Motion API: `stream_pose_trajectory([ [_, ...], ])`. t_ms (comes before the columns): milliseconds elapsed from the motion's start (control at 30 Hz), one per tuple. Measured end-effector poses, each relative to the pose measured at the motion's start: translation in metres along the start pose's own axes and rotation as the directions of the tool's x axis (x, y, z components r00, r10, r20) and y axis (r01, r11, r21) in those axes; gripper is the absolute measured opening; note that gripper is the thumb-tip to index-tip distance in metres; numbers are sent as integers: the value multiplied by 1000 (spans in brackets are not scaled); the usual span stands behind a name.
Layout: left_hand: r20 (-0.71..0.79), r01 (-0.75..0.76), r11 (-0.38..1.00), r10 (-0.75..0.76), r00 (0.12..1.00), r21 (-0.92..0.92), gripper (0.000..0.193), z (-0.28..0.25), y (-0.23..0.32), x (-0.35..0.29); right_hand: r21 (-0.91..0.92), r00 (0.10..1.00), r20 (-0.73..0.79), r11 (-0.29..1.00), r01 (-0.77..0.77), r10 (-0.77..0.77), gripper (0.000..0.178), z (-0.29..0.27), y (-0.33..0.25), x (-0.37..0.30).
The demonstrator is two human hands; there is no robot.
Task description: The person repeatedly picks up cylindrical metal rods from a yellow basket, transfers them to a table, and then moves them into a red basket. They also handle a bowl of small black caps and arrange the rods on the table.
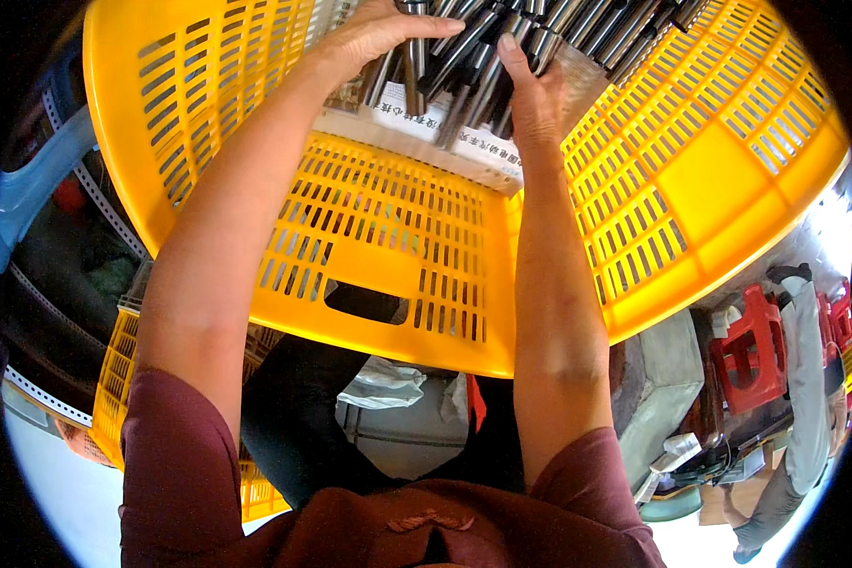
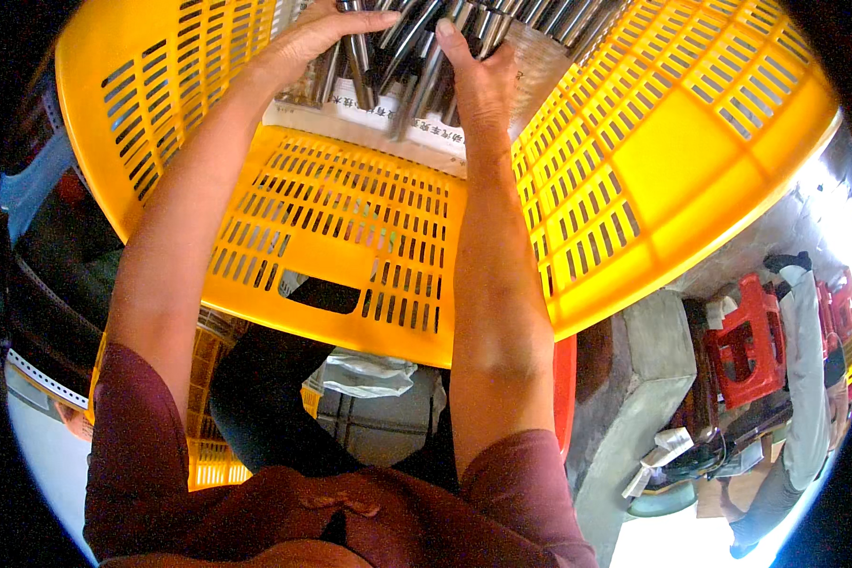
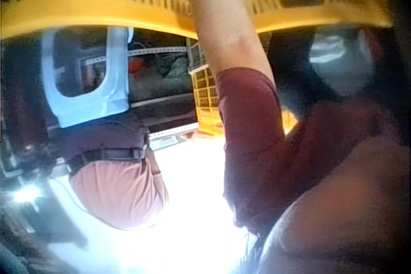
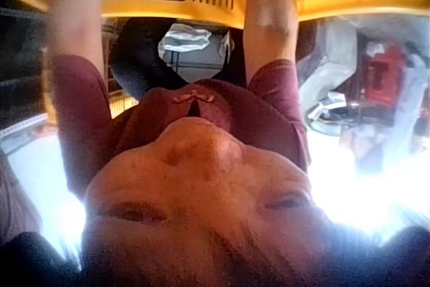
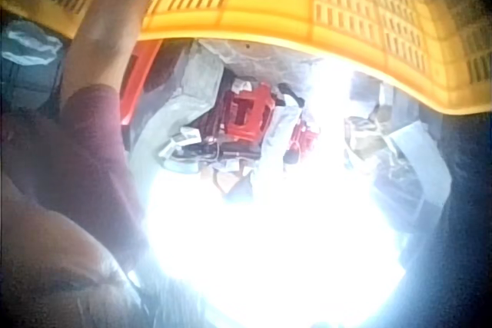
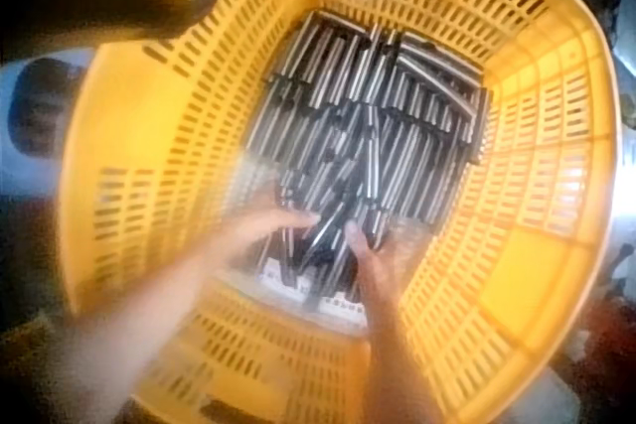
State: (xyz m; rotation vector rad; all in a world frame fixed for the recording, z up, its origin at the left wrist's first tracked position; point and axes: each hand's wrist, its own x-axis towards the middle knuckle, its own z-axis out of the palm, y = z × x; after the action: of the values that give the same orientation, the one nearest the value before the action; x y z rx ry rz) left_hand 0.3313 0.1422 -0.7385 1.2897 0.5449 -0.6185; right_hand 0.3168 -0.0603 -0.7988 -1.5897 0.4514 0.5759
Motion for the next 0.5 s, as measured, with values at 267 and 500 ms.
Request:
stream_pose_trajectory([
  [267, 54, 23, 999, -24, 998, 26, 68, -3, -4, 12, 114, 985, 136, 987, -117, 101, 76, 8, 6, 4],
  [500, -4, 132, 945, -139, 990, -300, 64, -2, -32, 13, 430, 887, 442, 837, -337, 130, 69, 3, -23, 4],
])
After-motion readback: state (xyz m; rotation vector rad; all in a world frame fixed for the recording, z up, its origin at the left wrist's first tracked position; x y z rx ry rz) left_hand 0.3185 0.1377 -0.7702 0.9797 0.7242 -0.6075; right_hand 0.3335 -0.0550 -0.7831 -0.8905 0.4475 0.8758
